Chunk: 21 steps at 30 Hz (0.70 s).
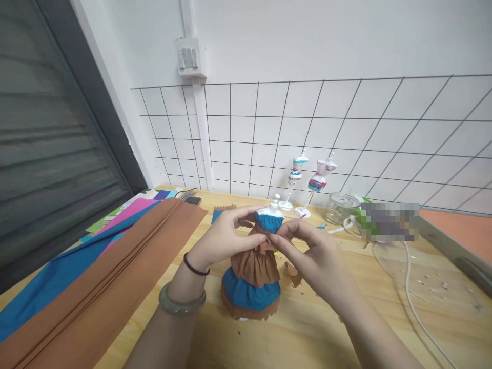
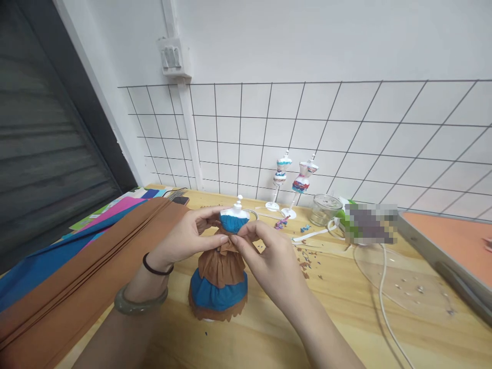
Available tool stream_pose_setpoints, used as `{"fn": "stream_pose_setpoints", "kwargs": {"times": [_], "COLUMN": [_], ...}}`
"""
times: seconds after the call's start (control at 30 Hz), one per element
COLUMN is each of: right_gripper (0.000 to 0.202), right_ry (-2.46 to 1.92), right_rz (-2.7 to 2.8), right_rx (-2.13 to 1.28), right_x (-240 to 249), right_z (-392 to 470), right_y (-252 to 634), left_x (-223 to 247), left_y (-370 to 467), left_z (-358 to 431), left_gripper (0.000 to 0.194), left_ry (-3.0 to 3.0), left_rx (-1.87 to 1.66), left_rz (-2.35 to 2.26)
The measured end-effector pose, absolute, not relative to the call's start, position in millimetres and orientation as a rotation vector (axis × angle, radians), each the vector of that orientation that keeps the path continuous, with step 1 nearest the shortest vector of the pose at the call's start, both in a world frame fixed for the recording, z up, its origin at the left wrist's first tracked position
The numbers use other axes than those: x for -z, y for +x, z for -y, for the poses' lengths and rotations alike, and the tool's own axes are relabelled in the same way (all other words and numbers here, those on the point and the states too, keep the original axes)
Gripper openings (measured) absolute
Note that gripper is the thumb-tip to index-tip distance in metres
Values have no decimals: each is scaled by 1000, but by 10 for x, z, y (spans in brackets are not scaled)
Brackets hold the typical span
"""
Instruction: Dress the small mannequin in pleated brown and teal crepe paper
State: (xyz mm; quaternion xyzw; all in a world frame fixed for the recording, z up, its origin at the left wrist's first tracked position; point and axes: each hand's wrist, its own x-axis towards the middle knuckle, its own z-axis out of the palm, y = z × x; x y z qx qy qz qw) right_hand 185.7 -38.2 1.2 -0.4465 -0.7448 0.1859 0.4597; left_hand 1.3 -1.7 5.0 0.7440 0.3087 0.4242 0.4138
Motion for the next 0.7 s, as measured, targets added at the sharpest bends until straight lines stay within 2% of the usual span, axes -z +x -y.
{"fn": "stream_pose_setpoints", "kwargs": {"times": [0.33,0.57,0.7], "right_gripper": [12,15,15], "right_ry": [-1123,-1114,-1135], "right_rz": [1807,1766,1747], "right_rx": [-464,-525,-516], "right_x": [7,3,15], "right_z": [383,384,379], "right_y": [1871,1854,1838], "left_x": [-53,-97,-79], "left_y": [8,0,45], "left_z": [24,51,53], "left_gripper": [49,41,41], "left_ry": [1904,1910,1866], "left_rx": [-1048,-1021,-1062], "left_rz": [-766,-690,-784]}}
